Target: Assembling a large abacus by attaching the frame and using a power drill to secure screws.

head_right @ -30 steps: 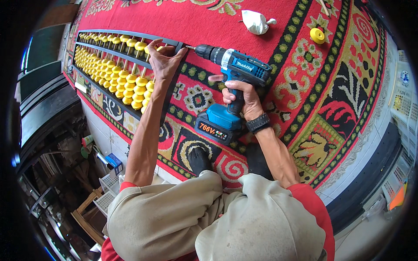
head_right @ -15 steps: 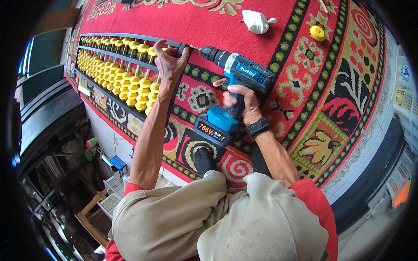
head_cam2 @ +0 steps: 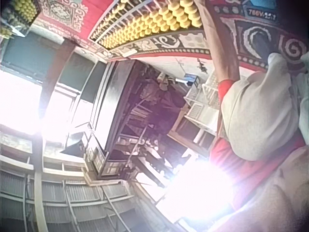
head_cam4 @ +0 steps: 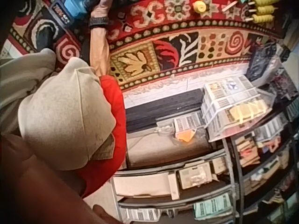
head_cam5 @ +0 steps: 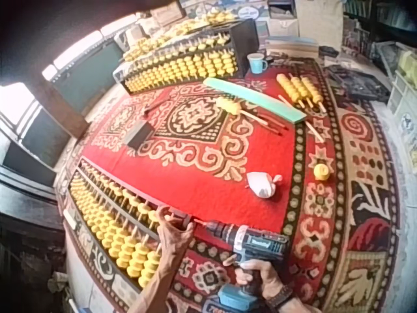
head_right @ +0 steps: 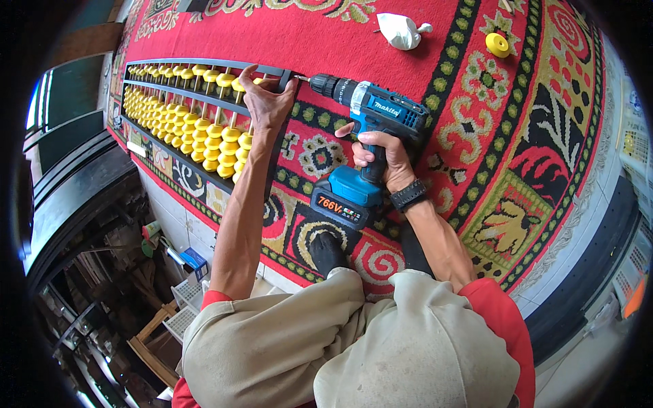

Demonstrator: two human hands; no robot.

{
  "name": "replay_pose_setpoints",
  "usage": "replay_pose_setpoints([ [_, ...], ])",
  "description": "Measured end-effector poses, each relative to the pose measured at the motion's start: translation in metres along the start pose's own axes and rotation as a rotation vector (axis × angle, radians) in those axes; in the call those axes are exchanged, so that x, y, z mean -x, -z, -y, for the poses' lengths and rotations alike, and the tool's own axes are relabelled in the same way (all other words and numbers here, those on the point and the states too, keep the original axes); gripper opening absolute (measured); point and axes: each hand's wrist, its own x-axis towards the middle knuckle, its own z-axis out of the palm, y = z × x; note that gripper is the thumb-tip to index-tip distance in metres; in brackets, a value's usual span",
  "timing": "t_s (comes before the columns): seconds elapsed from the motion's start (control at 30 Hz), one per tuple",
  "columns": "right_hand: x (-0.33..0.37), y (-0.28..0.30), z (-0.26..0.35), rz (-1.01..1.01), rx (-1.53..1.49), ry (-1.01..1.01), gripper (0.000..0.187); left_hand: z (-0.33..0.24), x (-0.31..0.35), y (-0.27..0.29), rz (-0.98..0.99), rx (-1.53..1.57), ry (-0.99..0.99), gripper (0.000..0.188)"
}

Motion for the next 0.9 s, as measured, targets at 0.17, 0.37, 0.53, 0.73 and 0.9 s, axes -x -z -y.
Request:
replay_pose_setpoints([
  [0.17,-0.001,0.002,-0.001,0.009,0.000,0.011,0.042,0.000,0.001,0.001,0.017,0.012,0.019,0.075],
  [0.37,0.001,0.001,-0.001,0.005,-0.004,0.012,0.043,-0.002,0.000,0.001,0.026,0.038,0.036,0.076],
  [0.53,-0.001,0.003,-0.002,-0.006,0.018,0.026,0.043,-0.005,0.001,0.002,0.028,0.033,0.049,0.076],
  [0.73,-0.003,0.003,-0.002,-0.001,0.033,0.049,0.043,-0.009,0.003,0.004,0.008,-0.023,0.028,0.075],
  [0.9,-0.003,0.005,-0.001,-0.007,0.021,0.039,0.040,-0.009,0.001,0.002,0.016,0.011,0.047,0.075],
])
